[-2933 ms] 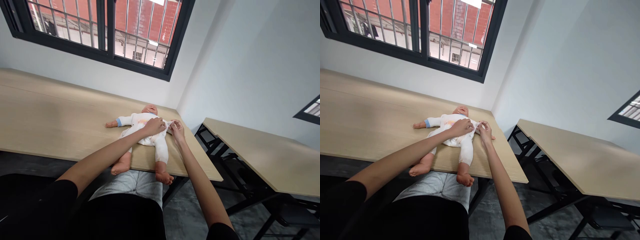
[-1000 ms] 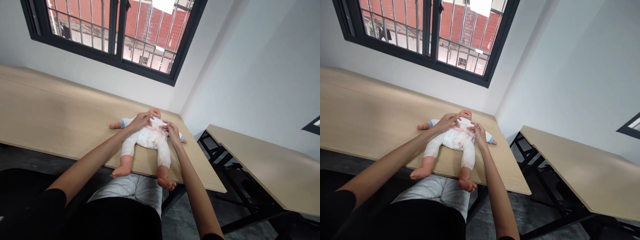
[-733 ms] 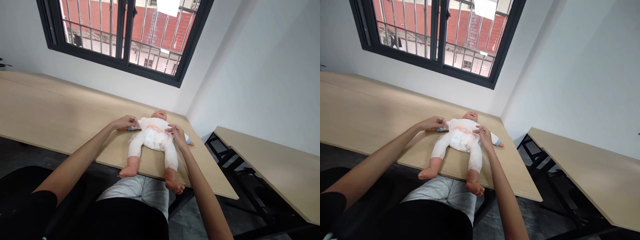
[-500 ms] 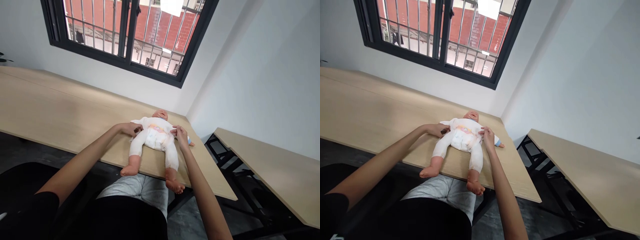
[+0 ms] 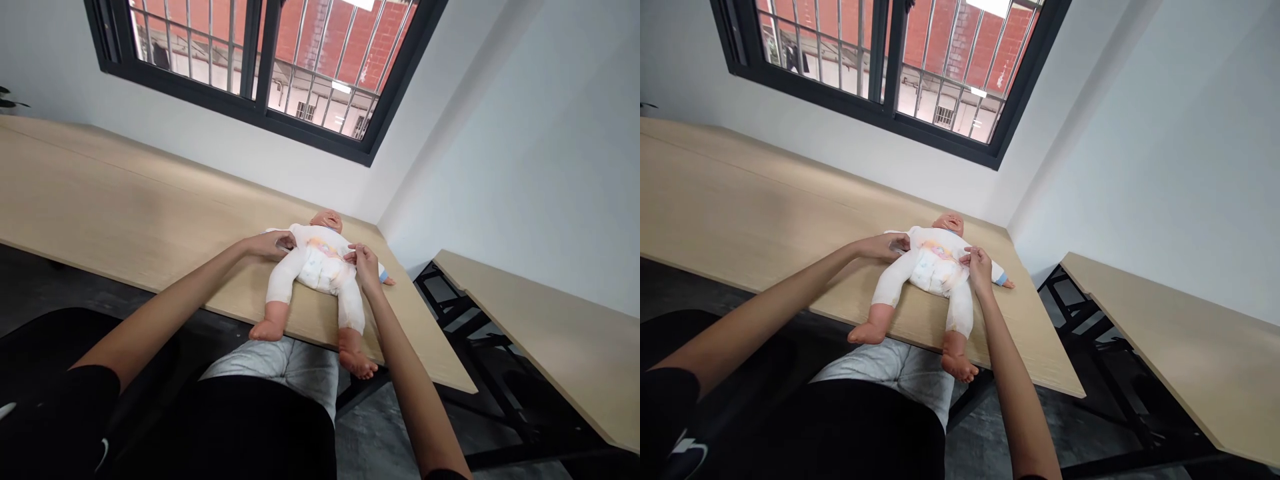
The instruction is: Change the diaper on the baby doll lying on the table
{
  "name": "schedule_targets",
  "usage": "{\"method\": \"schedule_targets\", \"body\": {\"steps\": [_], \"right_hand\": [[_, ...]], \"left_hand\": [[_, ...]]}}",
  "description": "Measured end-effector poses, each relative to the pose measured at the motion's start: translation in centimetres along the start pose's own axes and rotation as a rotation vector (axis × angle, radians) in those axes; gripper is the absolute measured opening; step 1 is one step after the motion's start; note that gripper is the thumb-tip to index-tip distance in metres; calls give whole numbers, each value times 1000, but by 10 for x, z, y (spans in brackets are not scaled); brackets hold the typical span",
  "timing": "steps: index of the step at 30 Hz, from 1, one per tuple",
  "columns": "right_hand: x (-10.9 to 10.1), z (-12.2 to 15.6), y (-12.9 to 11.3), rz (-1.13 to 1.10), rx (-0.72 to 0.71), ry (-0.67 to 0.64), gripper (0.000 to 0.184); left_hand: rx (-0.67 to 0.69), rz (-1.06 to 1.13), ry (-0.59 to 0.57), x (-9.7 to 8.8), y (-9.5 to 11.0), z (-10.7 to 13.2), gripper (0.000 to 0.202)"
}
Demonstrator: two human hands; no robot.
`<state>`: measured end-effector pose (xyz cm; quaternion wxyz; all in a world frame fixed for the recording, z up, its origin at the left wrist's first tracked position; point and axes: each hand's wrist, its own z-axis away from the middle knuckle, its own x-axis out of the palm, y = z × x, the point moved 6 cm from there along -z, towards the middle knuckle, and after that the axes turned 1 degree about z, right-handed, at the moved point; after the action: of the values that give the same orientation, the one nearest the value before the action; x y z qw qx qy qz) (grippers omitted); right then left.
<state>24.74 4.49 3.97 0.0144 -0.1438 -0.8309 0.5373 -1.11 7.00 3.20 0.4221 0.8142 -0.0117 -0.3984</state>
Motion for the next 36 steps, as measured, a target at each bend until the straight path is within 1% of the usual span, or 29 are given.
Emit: {"method": "schedule_targets", "body": {"steps": [2, 4, 6, 9, 11, 13, 14, 16, 18, 22, 25, 27, 30, 32, 34, 36], "right_hand": [[0, 0, 3, -8, 5, -5, 46], [-1, -1, 7, 1, 20, -3, 46], [-2, -2, 11, 23, 37, -9, 47], [-2, -3, 14, 61, 47, -24, 47], [-3, -3, 13, 85, 43, -23, 47], [-3, -3, 11, 110, 39, -19, 47], [-2, -2, 11, 120, 39, -20, 48], [-2, -2, 10, 137, 34, -28, 48], [-2, -2, 10, 149, 29, -34, 49], [-3, -2, 12, 165, 38, -26, 49], [-4, -1, 12, 170, 35, -19, 49], [-4, -1, 11, 172, 30, -15, 50], [-4, -2, 11, 173, 33, -16, 51], [-4, -2, 11, 172, 41, -23, 50], [-4, -3, 11, 166, 55, -29, 49], [-4, -3, 12, 151, 62, -31, 48]], "left_hand": [[23, 22, 37, 5, 3, -1, 39], [17, -19, 91, 11, 4, -1, 38], [-24, -86, 148, 17, 2, -1, 42], [-110, -124, 200, 27, -5, -2, 55], [-126, -65, 188, 33, -10, -3, 61], [-91, 57, 159, 38, -15, -6, 61], [-63, 128, 148, 39, -17, -7, 58], [-23, 240, 147, 41, -21, -10, 46], [-17, 288, 165, 41, -25, -12, 37], [-23, 409, 181, 44, -22, -12, 44], [-74, 526, 223, 49, -18, -10, 47], [-148, 573, 246, 53, -18, -9, 45], [-287, 686, 222, 60, -21, -8, 40], [-350, 752, 192, 62, -23, -7, 37], [-353, 750, 177, 61, -22, -6, 35], [-312, 668, 177, 56, -20, -5, 34]]}}
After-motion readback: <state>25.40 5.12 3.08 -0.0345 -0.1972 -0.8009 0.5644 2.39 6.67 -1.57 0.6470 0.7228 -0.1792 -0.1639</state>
